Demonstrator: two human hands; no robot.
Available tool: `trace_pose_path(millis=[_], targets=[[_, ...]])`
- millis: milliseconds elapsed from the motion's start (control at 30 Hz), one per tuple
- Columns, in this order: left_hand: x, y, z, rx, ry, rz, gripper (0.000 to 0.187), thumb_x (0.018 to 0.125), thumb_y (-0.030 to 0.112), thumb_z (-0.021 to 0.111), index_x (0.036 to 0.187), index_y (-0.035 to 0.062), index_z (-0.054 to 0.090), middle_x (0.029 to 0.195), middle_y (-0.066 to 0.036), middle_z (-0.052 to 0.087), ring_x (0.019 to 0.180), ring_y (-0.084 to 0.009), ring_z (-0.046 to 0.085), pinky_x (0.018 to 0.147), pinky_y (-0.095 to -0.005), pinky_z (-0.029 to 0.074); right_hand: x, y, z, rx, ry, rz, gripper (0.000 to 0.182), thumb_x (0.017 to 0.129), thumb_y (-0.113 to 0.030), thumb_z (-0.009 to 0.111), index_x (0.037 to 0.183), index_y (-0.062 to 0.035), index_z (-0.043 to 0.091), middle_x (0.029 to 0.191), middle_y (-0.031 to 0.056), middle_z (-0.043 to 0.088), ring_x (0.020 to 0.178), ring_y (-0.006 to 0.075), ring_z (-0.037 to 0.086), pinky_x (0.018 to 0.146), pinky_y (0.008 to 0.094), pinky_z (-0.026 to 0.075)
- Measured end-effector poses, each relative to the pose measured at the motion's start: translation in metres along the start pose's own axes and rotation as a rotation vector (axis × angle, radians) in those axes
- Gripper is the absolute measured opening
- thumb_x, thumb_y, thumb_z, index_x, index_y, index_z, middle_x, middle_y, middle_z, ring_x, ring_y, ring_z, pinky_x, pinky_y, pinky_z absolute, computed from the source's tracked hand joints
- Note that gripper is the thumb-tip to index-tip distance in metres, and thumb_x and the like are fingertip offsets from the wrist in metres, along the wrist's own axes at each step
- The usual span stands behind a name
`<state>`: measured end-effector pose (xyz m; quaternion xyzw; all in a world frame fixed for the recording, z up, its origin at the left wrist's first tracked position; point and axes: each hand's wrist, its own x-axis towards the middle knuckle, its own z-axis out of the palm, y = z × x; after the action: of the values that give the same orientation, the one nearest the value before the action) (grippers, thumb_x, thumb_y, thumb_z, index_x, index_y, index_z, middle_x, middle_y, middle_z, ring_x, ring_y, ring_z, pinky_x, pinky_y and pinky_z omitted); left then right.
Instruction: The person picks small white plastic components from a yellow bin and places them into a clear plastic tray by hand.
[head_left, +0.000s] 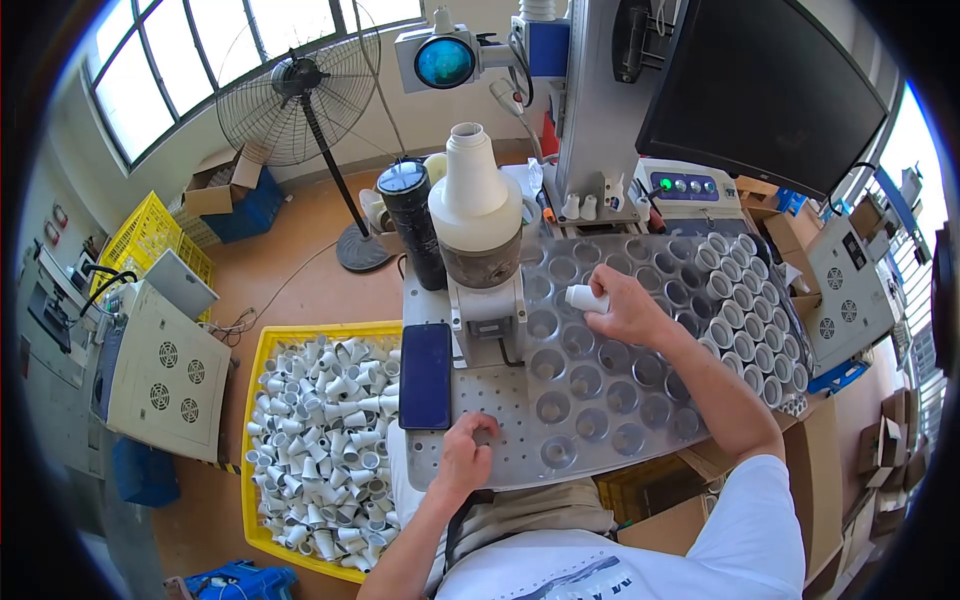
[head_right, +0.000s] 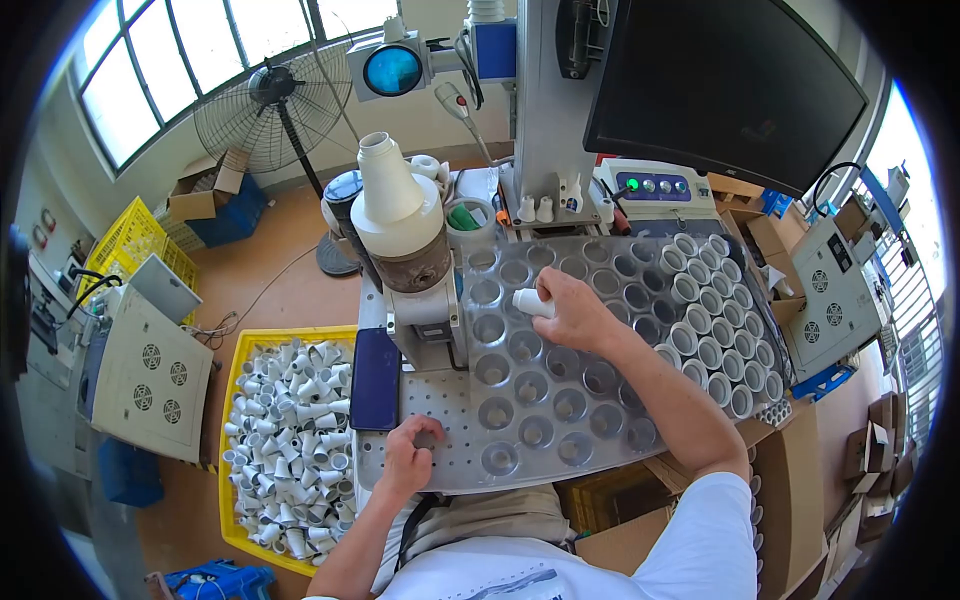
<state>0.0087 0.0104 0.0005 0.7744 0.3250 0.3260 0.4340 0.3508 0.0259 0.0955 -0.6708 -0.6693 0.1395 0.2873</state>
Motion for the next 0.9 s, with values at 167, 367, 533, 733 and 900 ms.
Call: trace_pose_path(millis=[167, 367, 533, 733, 900], targets=[[-0.001, -0.003, 0.001, -0.023, 0.005, 0.01, 0.029, 0.063, -0.008, 0.045, 0.089, -0.0022, 0.058, 0.089, -0.02, 0.062, 0.088, -0.039, 0.06, 0.085, -0.0391, 0.05, -0.001, 0.001, 0.003, 0.003, 0.011, -0.005, 0.033, 0.072, -0.013, 0.071, 0.091, -0.0031, 0.045, 0.085, 0.0189, 0.058, 0.081, 0.0375, 0.059, 0.075, 0.042, 0.047], [0.0, 0.0, 0.0, -0.014, 0.008, 0.008, 0.03, 0.063, -0.007, 0.045, 0.089, -0.0024, 0.058, 0.089, -0.02, 0.062, 0.089, -0.038, 0.061, 0.085, -0.0382, 0.05, -0.002, 0.0, 0.003, -0.008, 0.03, -0.038, 0.032, 0.073, -0.013, 0.071, 0.089, -0.0026, 0.045, 0.084, 0.0185, 0.057, 0.078, 0.0376, 0.058, 0.073, 0.0418, 0.046], [-0.001, -0.003, 0.001, -0.015, 0.017, -0.002, 0.031, 0.063, -0.007, 0.044, 0.089, -0.0027, 0.059, 0.089, -0.02, 0.063, 0.088, -0.0371, 0.062, 0.085, -0.0377, 0.051, -0.002, -0.005, 0.001, -0.017, -0.004, -0.004, 0.028, 0.072, -0.011, 0.068, 0.086, -0.0029, 0.045, 0.085, 0.0185, 0.055, 0.081, 0.0385, 0.056, 0.074, 0.0446, 0.045], [0.016, 0.017, -0.02, -0.095, 0.115, 0.008, 0.031, 0.061, 0.003, 0.037, 0.077, -0.0064, 0.062, 0.078, -0.017, 0.067, 0.075, -0.0266, 0.064, 0.079, -0.0298, 0.05, -0.003, -0.005, -0.001, -0.031, 0.004, -0.027, 0.026, 0.072, -0.012, 0.068, 0.083, -0.0029, 0.046, 0.083, 0.0186, 0.055, 0.08, 0.0381, 0.056, 0.073, 0.0448, 0.045], [0.076, 0.065, -0.079, -0.068, 0.43, 0.259, 0.034, 0.065, 0.009, 0.038, 0.077, -0.0114, 0.063, 0.08, -0.014, 0.068, 0.08, -0.0205, 0.064, 0.082, -0.0295, 0.05, -0.004, 0.005, 0.004, -0.046, 0.044, -0.091, 0.03, 0.073, -0.013, 0.071, 0.082, -0.0017, 0.045, 0.078, 0.0179, 0.053, 0.074, 0.0363, 0.055, 0.068, 0.0426, 0.044]])
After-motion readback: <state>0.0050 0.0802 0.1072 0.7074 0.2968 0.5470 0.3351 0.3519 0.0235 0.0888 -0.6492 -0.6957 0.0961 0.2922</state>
